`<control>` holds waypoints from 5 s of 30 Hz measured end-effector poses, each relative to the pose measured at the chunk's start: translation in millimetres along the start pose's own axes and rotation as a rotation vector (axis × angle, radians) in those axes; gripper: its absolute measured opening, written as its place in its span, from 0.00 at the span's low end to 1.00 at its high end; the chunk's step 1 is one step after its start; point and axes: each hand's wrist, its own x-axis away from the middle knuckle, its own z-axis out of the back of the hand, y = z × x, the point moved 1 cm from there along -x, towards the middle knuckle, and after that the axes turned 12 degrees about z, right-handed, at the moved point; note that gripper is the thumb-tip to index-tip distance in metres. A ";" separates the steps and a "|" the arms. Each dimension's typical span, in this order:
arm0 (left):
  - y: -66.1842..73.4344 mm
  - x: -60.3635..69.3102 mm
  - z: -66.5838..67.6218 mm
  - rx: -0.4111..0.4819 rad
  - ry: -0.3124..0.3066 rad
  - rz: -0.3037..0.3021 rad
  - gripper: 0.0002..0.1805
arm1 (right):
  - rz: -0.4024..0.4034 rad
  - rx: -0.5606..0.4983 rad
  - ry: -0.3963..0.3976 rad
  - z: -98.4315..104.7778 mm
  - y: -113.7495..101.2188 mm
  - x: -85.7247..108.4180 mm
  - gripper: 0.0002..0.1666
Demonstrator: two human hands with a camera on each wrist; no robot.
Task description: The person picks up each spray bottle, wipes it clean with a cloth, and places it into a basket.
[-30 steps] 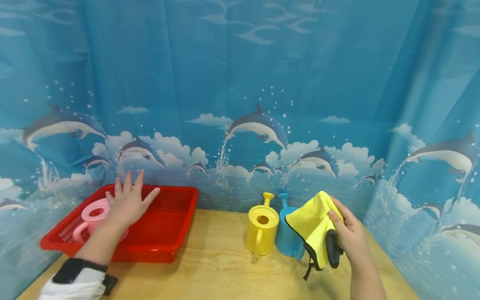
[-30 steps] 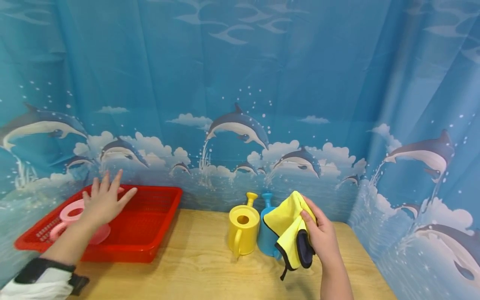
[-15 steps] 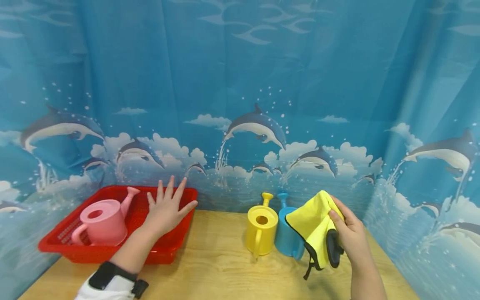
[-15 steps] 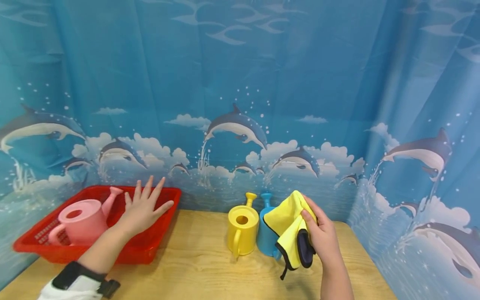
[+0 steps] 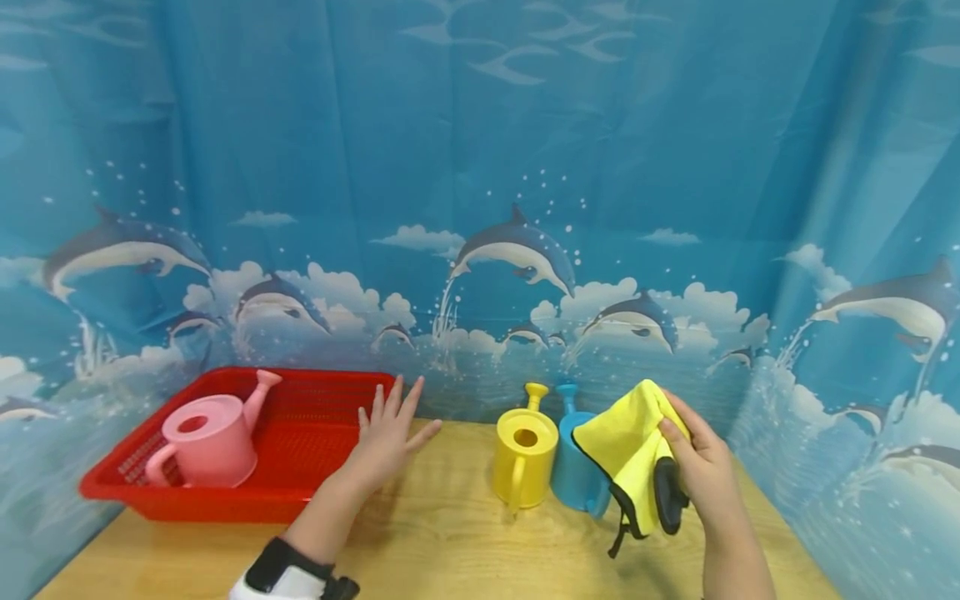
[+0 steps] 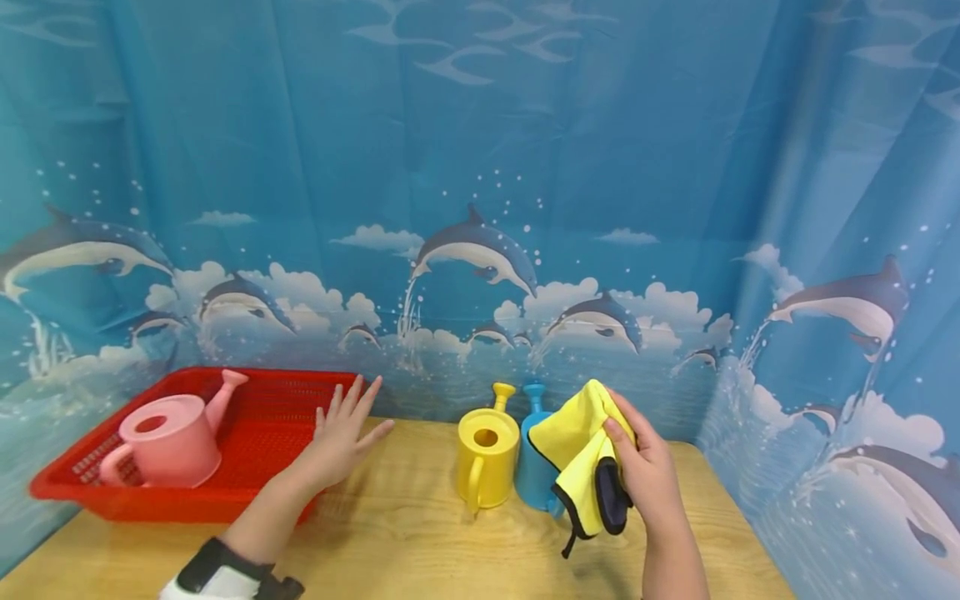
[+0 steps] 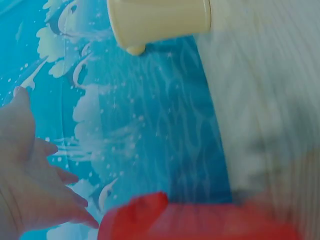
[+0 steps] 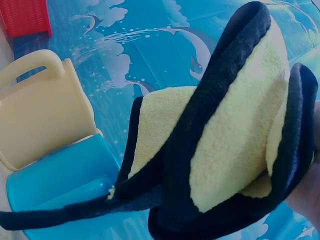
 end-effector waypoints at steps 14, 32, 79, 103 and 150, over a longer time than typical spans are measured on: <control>32.3 11.2 -40.3 0.271 -0.075 -0.042 0.44 | 0.010 -0.012 0.018 3.3 0.3 -0.6 0.26; 66.7 34.4 -90.2 0.388 -0.157 0.013 0.46 | -0.033 -0.021 0.025 5.4 -3.8 -1.2 0.28; 61.1 30.2 -122.4 0.437 -0.342 -0.052 0.16 | -0.021 0.005 -0.004 -0.2 -0.2 1.5 0.26; 71.5 37.3 -94.9 0.662 -0.315 0.054 0.16 | 0.137 0.014 0.036 -8.4 -7.8 3.0 0.23; 98.1 70.7 -20.9 1.377 -0.330 0.072 0.19 | 0.716 0.237 0.168 -74.9 -46.4 11.8 0.18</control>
